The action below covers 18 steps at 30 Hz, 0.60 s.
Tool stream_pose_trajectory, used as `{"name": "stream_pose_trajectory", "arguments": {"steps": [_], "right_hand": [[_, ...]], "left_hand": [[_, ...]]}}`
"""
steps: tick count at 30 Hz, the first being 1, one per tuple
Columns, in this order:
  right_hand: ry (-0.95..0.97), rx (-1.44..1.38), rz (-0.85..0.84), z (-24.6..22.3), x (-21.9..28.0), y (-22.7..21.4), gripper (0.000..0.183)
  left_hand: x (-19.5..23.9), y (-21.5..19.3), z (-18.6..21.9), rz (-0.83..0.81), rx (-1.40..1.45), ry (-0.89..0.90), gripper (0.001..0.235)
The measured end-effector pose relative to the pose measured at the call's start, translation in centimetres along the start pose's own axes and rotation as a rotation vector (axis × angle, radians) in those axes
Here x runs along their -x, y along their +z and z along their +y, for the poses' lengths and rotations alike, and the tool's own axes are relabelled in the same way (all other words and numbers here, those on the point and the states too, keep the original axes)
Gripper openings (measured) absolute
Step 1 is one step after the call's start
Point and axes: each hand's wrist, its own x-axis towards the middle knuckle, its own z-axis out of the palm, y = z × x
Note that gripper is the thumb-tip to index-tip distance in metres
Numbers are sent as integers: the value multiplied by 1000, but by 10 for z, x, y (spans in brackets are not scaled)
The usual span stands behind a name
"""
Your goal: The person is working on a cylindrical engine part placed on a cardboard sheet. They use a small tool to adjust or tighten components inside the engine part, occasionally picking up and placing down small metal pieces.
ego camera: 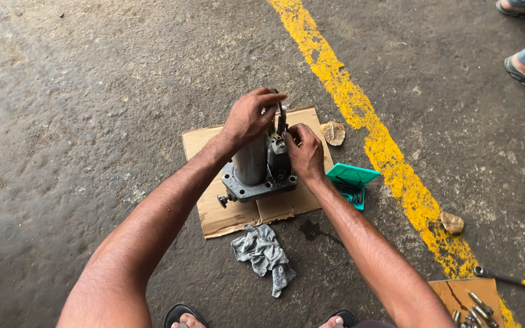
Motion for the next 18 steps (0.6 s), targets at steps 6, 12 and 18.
{"name": "stream_pose_trajectory", "arguments": {"steps": [6, 12, 18], "right_hand": [[94, -152, 32, 25, 9, 0, 16], [466, -616, 36, 87, 21, -8, 18], [626, -677, -104, 144, 57, -20, 17]], "left_hand": [[-1, -1, 0, -15, 20, -29, 30], [0, -2, 2, -77, -37, -28, 32], [4, -3, 7, -80, -70, -28, 31]]}}
